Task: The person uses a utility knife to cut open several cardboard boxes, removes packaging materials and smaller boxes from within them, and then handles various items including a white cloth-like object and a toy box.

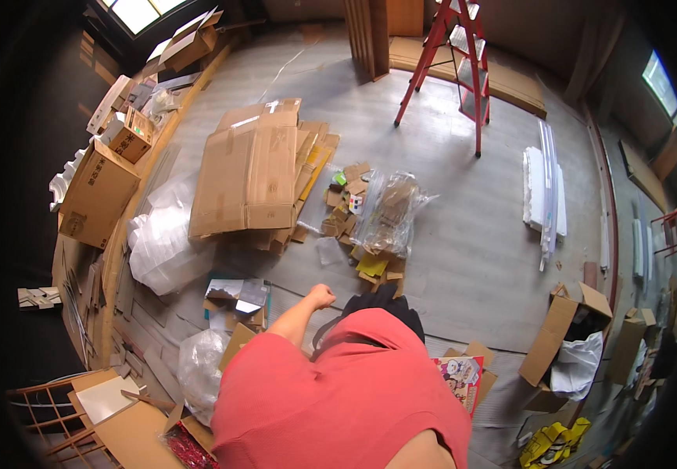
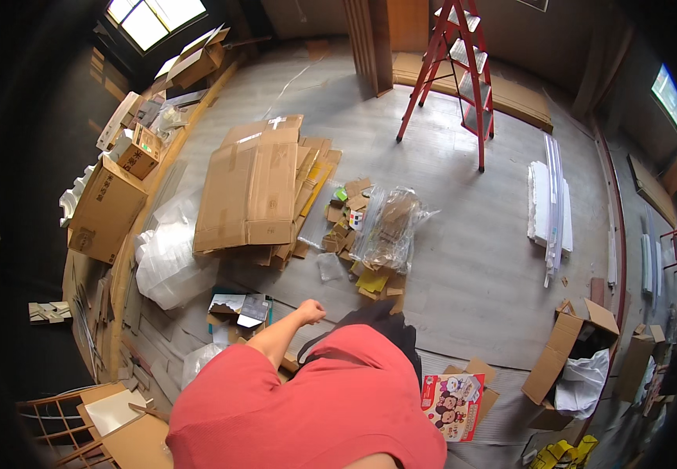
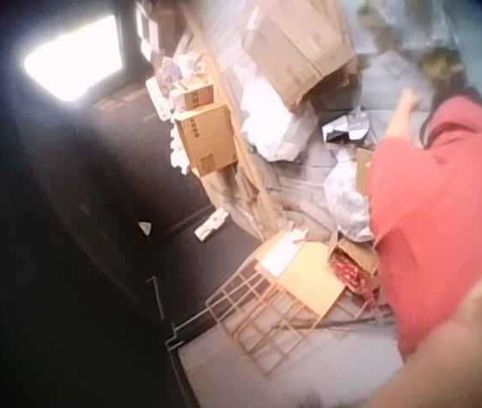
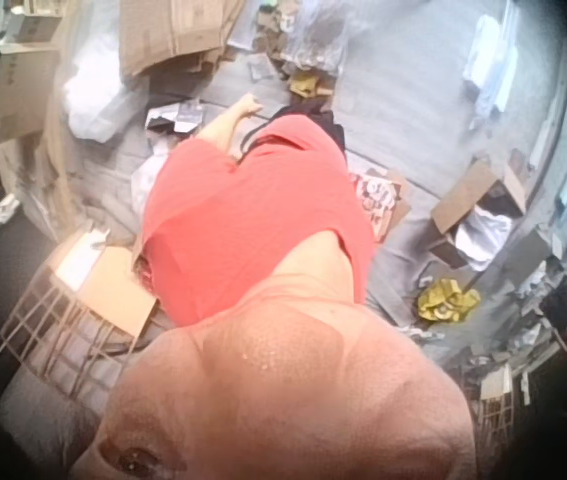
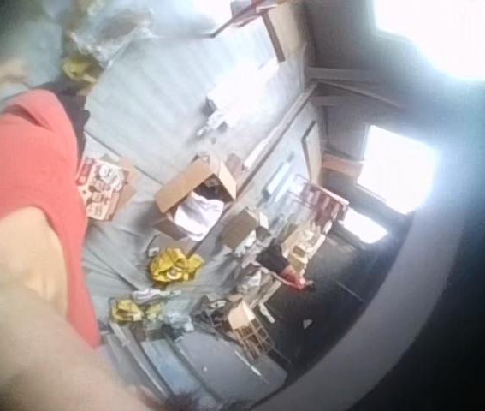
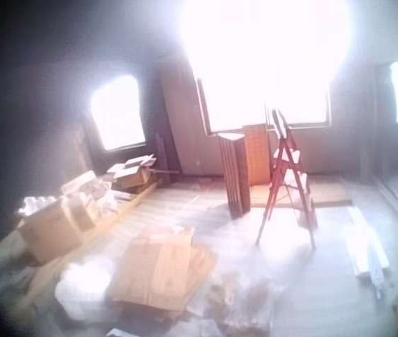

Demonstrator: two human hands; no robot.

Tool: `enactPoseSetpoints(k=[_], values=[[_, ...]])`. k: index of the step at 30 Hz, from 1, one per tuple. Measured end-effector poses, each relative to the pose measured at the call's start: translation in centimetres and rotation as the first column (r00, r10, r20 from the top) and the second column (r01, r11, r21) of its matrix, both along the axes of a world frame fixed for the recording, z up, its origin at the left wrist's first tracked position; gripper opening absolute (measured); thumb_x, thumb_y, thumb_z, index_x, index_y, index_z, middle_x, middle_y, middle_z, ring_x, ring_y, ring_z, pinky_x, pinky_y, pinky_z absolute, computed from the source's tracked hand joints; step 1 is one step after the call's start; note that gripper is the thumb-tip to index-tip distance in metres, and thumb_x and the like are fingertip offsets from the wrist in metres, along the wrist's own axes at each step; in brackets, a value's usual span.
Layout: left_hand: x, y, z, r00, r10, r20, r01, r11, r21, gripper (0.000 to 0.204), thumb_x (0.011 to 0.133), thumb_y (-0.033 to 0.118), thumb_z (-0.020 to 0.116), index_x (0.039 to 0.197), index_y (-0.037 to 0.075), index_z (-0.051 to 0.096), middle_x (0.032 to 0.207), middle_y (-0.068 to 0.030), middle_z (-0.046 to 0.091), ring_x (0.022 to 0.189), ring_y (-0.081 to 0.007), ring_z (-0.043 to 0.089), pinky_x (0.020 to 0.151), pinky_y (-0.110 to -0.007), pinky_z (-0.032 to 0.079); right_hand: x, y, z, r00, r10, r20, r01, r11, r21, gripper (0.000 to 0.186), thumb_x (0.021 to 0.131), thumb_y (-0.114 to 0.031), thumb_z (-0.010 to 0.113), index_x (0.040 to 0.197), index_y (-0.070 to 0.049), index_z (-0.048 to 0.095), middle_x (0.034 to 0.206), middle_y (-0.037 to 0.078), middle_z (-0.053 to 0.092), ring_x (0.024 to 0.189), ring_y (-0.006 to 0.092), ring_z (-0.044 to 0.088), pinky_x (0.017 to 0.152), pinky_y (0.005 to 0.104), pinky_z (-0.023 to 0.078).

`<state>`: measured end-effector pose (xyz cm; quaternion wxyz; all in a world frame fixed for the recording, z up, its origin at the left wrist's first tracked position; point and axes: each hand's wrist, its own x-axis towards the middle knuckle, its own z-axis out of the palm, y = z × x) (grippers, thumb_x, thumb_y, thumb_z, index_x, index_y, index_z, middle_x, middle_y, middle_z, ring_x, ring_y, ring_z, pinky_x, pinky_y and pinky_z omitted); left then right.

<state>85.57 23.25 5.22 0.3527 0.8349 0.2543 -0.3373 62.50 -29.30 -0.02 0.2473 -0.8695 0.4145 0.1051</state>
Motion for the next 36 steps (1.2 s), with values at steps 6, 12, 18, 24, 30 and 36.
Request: enactPoseSetpoints(k=[6, 12, 18, 24, 30, 36], values=[[-0.7, 1.2, -1.1, 0.994, 0.045, -0.104, -0.044, 0.999, 0.013, 0.022, 0.073, 0.021, 0.06, 0.082, 0.003, 0.067, 0.06, -0.0083, 0.062, 0.049, -0.0168, 0.058, 0.049, -0.03, 0.05, -2.1, 0.5, 0.1, 0.998, -0.063, 0.022, 0.062, 0.998, 0.018, 0.019, 0.072, -0.008, 0.053, 0.085, 0.003, 0.062, 0.081, 0.02, 0.062, 0.079, 0.0328, 0.06, 0.069, 0.0391, 0.046], [0.7, 3.0, -3.6, 0.983, 0.01, -0.183, -0.02, 0.998, -0.055, 0.02, 0.075, 0.019, 0.061, 0.085, 0.002, 0.065, 0.067, -0.0073, 0.063, 0.056, -0.015, 0.061, 0.052, -0.029, 0.052, -2.7, 5.0, 2.0, 0.879, -0.351, 0.323, 0.372, 0.928, -0.004, 0.018, 0.069, -0.004, 0.053, 0.083, 0.003, 0.062, 0.091, 0.02, 0.062, 0.088, 0.0335, 0.058, 0.079, 0.0389, 0.044], [6.0, -1.4, -2.7, 0.975, -0.099, -0.2, 0.078, 0.991, -0.111, 0.022, 0.076, 0.015, 0.061, 0.093, 0.002, 0.063, 0.07, -0.0075, 0.063, 0.059, -0.0149, 0.061, 0.05, -0.028, 0.051, -7.5, 9.6, 4.5, 0.848, -0.525, 0.077, 0.531, 0.842, -0.099, 0.018, 0.069, -0.004, 0.054, 0.076, -0.009, 0.069, 0.084, 0.016, 0.064, 0.084, 0.0316, 0.06, 0.075, 0.0379, 0.047], [10.1, -3.9, -2.3, 0.936, -0.292, -0.198, 0.275, 0.955, -0.111, 0.023, 0.078, 0.018, 0.062, 0.095, 0.002, 0.062, 0.077, -0.0079, 0.064, 0.066, -0.0168, 0.063, 0.056, -0.03, 0.052, -13.1, 14.2, 4.4, 0.783, -0.545, -0.3, 0.613, 0.758, 0.224, 0.018, 0.07, -0.012, 0.056, 0.084, -0.009, 0.067, 0.09, 0.015, 0.064, 0.086, 0.0333, 0.061, 0.072, 0.0411, 0.048], [13.4, -6.8, -0.5, 0.881, -0.46, -0.107, 0.446, 0.885, -0.13, 0.02, 0.082, 0.017, 0.057, 0.091, 0.001, 0.063, 0.081, -0.0097, 0.066, 0.07, -0.0185, 0.064, 0.057, -0.03, 0.051, -13.4, 20.0, 3.9, 0.54, -0.807, -0.238, 0.823, 0.566, -0.051, 0.025, 0.072, -0.01, 0.055, 0.096, -0.005, 0.063, 0.099, 0.016, 0.062, 0.092, 0.0327, 0.059, 0.078, 0.0401, 0.047], [21.7, -14.6, 4.1, 0.921, -0.283, 0.267, 0.37, 0.85, -0.375, 0.026, 0.083, 0.021, 0.055, 0.07, 0.001, 0.063, 0.065, -0.0095, 0.064, 0.059, -0.0166, 0.062, 0.054, -0.029, 0.049, -11.3, 20.2, 6.1, 0.505, -0.814, -0.286, 0.841, 0.539, -0.047, 0.025, 0.074, -0.011, 0.056, 0.098, -0.004, 0.061, 0.102, 0.016, 0.062, 0.095, 0.0329, 0.058, 0.08, 0.0402, 0.047]])
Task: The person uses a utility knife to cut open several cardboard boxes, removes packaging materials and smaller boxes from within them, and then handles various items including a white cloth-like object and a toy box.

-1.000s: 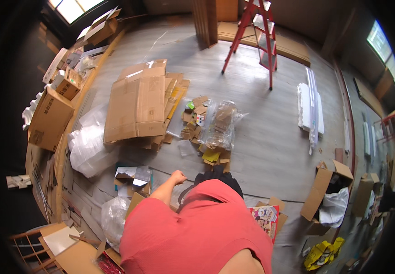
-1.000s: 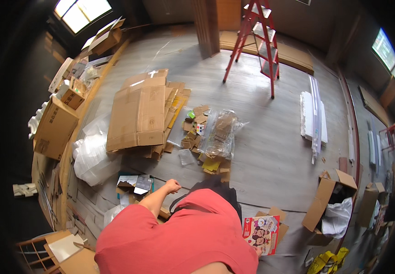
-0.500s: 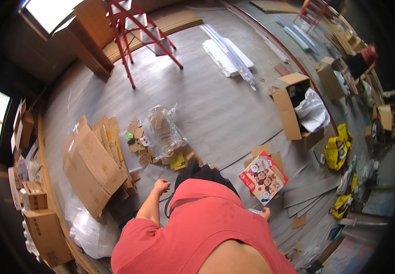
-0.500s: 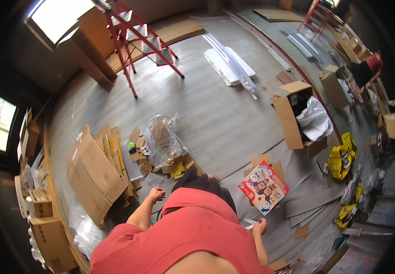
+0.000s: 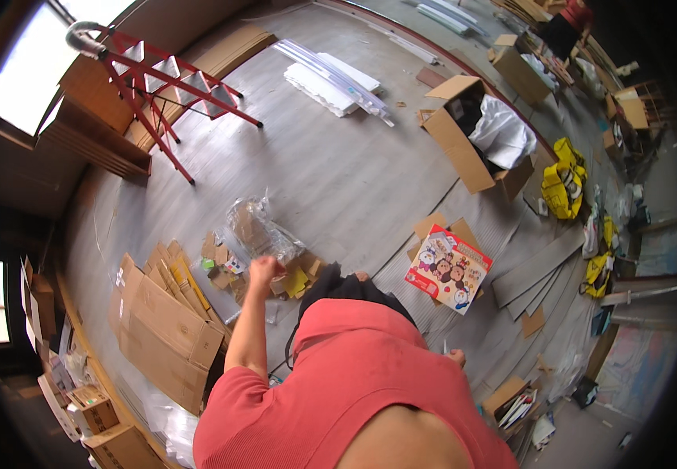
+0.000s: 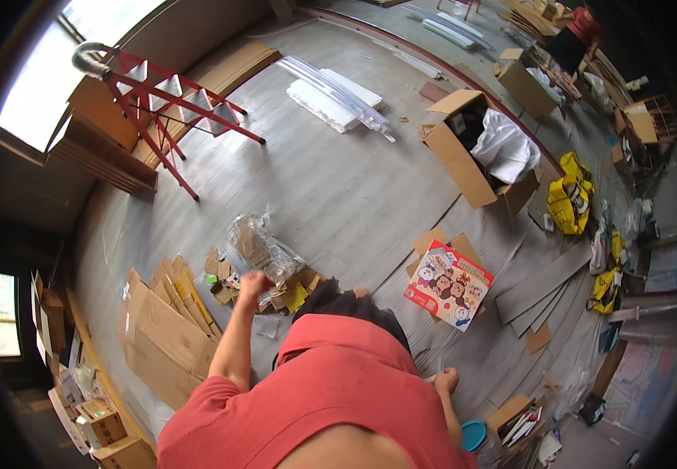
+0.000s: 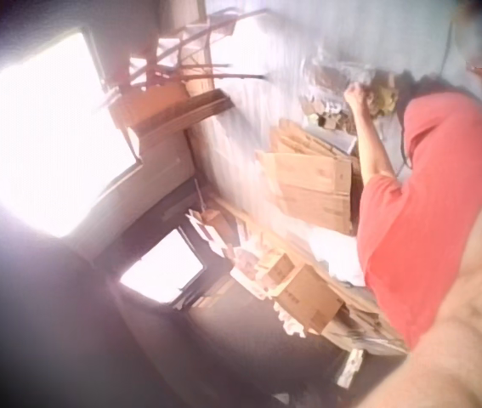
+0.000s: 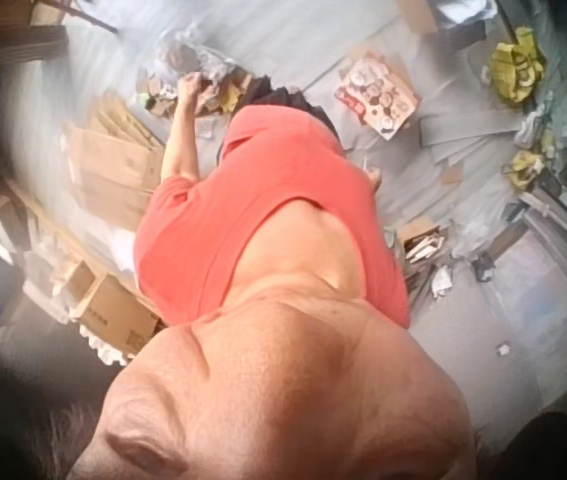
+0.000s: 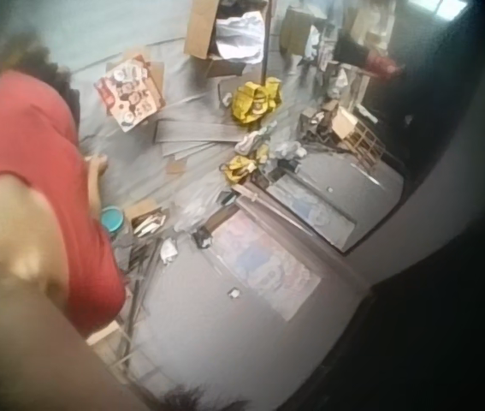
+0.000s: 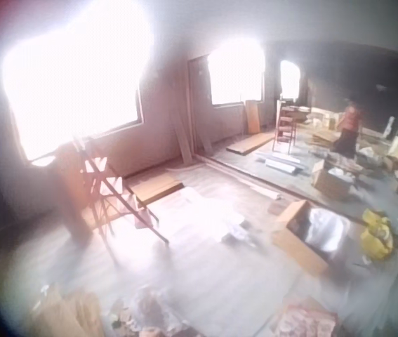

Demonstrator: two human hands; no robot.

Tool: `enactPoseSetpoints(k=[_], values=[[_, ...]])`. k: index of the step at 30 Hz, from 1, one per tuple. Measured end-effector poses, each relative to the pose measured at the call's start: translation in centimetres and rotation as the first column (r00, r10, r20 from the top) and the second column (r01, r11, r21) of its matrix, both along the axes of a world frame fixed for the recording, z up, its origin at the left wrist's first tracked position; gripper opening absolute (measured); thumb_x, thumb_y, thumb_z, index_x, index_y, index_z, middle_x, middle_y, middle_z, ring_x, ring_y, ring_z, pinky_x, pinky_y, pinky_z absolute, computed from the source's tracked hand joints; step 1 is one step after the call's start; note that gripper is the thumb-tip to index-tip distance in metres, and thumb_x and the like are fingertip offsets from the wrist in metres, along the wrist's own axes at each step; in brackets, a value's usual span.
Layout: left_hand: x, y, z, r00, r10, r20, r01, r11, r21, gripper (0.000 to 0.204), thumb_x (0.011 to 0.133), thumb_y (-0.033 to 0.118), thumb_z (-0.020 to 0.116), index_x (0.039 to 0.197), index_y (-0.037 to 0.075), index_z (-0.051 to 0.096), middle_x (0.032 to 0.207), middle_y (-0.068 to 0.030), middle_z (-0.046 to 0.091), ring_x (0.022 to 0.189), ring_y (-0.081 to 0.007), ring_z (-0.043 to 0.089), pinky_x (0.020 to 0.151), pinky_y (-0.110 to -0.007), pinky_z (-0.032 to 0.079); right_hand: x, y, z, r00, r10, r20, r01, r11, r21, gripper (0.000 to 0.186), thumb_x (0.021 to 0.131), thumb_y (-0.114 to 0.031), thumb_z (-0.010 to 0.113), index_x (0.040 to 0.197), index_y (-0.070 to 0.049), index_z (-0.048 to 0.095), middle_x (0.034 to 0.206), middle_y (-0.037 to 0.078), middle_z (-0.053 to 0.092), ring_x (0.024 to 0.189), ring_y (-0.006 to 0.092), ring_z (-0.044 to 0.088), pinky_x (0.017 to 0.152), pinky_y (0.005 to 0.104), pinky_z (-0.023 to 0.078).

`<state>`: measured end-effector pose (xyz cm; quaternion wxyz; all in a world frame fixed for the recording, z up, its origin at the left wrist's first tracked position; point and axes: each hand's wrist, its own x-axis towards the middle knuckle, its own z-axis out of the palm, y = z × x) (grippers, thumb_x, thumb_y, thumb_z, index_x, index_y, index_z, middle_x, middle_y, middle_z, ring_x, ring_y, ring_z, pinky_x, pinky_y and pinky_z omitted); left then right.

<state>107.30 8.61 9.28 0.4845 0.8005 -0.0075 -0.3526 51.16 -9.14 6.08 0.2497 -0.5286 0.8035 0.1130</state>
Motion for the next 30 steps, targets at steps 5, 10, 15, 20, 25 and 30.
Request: enactPoseSetpoints(k=[5, 10, 15, 20, 25, 30], values=[[6.7, -9.0, 19.1, 0.988, -0.148, -0.033, 0.074, 0.659, -0.748, 0.05, 0.085, 0.06, 0.042, 0.079, 0.011, 0.054, 0.098, -0.0103, 0.061, 0.094, -0.0235, 0.055, 0.083, -0.039, 0.043, 0.3, -2.2, 0.3, 1.0, -0.021, -0.016, 0.02, 0.998, -0.064, 0.022, 0.074, -0.014, 0.058, 0.095, -0.007, 0.063, 0.097, 0.015, 0.063, 0.093, 0.032, 0.059, 0.079, 0.0394, 0.047], [-0.2, -12.5, 41.3, 0.709, -0.528, 0.468, -0.016, -0.674, -0.738, 0.028, 0.084, 0.034, 0.053, 0.075, 0.009, 0.062, 0.075, -0.0084, 0.06, 0.061, -0.018, 0.054, 0.056, -0.025, 0.039, 0.8, -4.1, 1.4, 1.0, 0.005, 0.023, -0.003, 0.996, -0.086, 0.019, 0.072, -0.015, 0.062, 0.091, -0.01, 0.064, 0.095, 0.014, 0.064, 0.091, 0.0302, 0.06, 0.079, 0.0386, 0.047], [-6.5, -13.3, 49.4, -0.003, -0.215, 0.977, -0.225, -0.952, -0.21, 0.026, 0.088, 0.014, 0.043, 0.074, 0.001, 0.061, 0.076, -0.0108, 0.06, 0.063, -0.0183, 0.057, 0.047, -0.035, 0.044, -0.6, -4.3, 0.4, 0.999, 0.049, -0.006, -0.049, 0.99, -0.131, 0.015, 0.072, -0.016, 0.062, 0.086, -0.011, 0.065, 0.093, 0.012, 0.064, 0.09, 0.0294, 0.06, 0.078, 0.0383, 0.048], [-10.4, -16.4, 47.6, -0.068, -0.171, 0.983, -0.106, -0.978, -0.177, 0.027, 0.087, 0.019, 0.044, 0.076, 0.001, 0.061, 0.076, -0.0114, 0.06, 0.064, -0.0191, 0.058, 0.048, -0.034, 0.045, -2.2, -2.6, 0.3, 1.0, 0.009, 0.01, -0.008, 0.99, -0.143, 0.015, 0.072, -0.017, 0.061, 0.085, -0.011, 0.066, 0.092, 0.012, 0.064, 0.089, 0.0294, 0.061, 0.077, 0.038, 0.048], [-12.2, -16.8, 48.1, -0.123, -0.193, 0.973, -0.012, -0.98, -0.196, 0.029, 0.087, 0.024, 0.046, 0.078, 0.001, 0.061, 0.077, -0.012, 0.061, 0.064, -0.0199, 0.058, 0.05, -0.034, 0.046, -1.6, -0.5, 0.1, 0.998, -0.026, 0.062, 0.033, 0.994, -0.104, 0.013, 0.071, -0.016, 0.059, 0.08, -0.012, 0.067, 0.086, 0.013, 0.066, 0.082, 0.0295, 0.063, 0.074, 0.0378, 0.049], [-13.3, -18.3, 48.0, -0.144, -0.193, 0.971, -0.008, -0.981, -0.196, 0.032, 0.086, 0.029, 0.048, 0.079, 0.001, 0.061, 0.077, -0.0126, 0.061, 0.065, -0.0207, 0.059, 0.051, -0.033, 0.046, -2.7, 0.8, -1.1, 0.994, -0.088, 0.072, 0.093, 0.993, -0.073, 0.019, 0.069, -0.014, 0.058, 0.083, -0.005, 0.067, 0.081, 0.014, 0.066, 0.077, 0.0266, 0.064, 0.071, 0.0359, 0.049]])
